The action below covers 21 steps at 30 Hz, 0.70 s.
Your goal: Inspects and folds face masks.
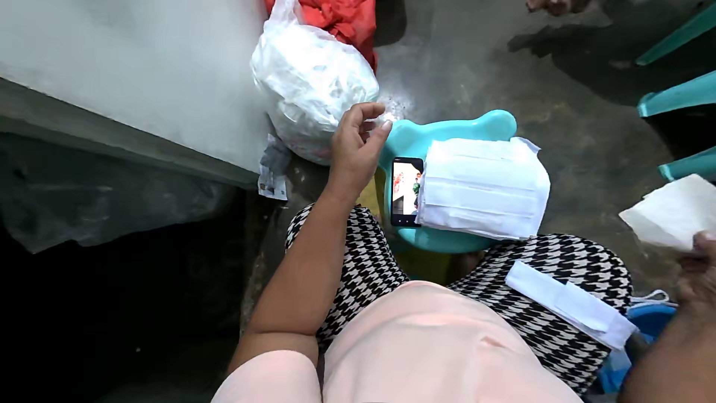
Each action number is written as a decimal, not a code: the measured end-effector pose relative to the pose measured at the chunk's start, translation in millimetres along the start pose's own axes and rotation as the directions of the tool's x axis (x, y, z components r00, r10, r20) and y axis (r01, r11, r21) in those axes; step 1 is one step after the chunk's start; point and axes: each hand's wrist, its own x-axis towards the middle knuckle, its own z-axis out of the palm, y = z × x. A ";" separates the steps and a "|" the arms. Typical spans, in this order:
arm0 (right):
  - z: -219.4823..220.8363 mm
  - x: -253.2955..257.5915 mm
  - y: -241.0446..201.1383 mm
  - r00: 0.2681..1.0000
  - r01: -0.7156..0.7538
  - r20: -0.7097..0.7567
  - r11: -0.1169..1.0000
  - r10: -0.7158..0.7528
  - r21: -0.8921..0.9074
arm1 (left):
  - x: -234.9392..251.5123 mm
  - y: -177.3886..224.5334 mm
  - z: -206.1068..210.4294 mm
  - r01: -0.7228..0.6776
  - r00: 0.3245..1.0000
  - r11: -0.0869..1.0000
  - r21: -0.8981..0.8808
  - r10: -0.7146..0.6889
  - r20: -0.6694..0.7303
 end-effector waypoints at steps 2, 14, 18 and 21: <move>6.1 -0.5 16.1 0.997 -0.074 -0.004 0.997 0.074 -0.005 | 2.1 -2.0 1.5 0.025 0.999 0.999 0.028 -0.025 -0.020; 5.9 -36.0 30.1 0.942 -0.298 -0.013 0.818 0.336 -0.493 | 11.7 9.2 35.9 -0.019 1.000 0.998 0.062 0.021 -0.019; -10.8 -46.8 41.5 0.961 -0.215 0.049 0.844 0.273 -0.491 | 10.5 13.2 29.9 -0.040 0.999 0.997 0.065 0.039 0.019; -21.9 -53.9 48.1 0.967 -0.202 0.029 0.837 0.251 -0.508 | 8.0 14.8 20.9 -0.042 0.999 0.999 0.017 0.042 0.034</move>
